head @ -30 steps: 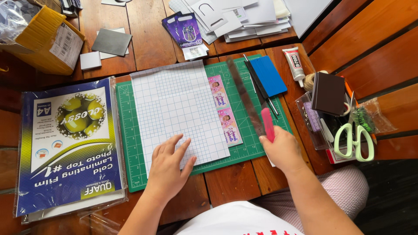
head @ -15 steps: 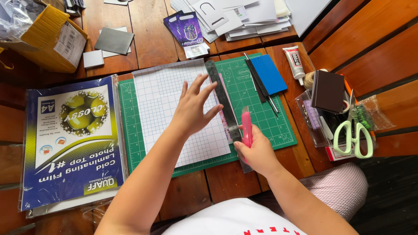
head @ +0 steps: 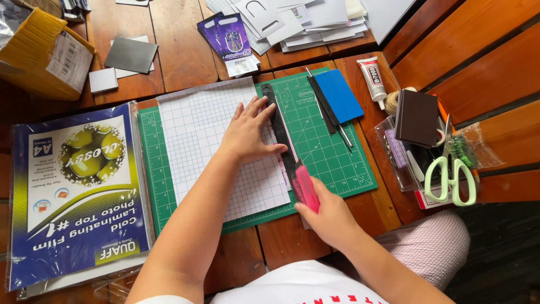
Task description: The person uses a metal ruler and a pink utility knife to cut a sheet of patterned paper on a green cutting mat. They repeatedly align the ruler, cut along the edge, and use a blue plastic scraper to smooth the paper between cuts.
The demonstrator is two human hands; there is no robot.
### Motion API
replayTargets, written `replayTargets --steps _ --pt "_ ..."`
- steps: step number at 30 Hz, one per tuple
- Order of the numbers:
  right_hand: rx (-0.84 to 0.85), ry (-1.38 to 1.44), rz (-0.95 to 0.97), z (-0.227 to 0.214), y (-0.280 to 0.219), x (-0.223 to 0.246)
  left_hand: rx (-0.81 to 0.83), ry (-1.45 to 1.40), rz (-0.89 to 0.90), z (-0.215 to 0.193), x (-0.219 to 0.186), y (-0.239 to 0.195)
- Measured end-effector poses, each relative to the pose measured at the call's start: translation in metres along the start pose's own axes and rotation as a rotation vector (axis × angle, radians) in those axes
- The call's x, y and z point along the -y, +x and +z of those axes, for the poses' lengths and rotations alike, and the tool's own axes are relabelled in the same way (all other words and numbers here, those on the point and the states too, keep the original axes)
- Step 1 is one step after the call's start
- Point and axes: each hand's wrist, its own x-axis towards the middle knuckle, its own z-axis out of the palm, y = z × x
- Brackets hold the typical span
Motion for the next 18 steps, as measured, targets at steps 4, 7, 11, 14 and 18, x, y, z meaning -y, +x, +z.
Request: replayTargets --steps 4,7,11,14,18 --pt "0.134 -0.126 0.148 0.002 -0.019 -0.011 0.046 -0.036 0.065 -0.005 -0.003 -0.001" --pt "0.100 -0.052 0.133 0.006 -0.020 -0.022 0.055 -0.043 0.067 -0.006 -0.003 0.000" --pt "0.103 -0.033 0.151 0.005 -0.020 -0.021 0.083 -0.022 0.062 -0.009 -0.005 0.000" --pt "0.114 -0.014 0.142 0.004 -0.020 -0.021 0.090 -0.008 0.064 -0.010 -0.007 0.000" --pt "0.092 0.023 0.101 0.006 -0.017 -0.028 0.100 0.007 0.044 -0.012 -0.009 0.000"
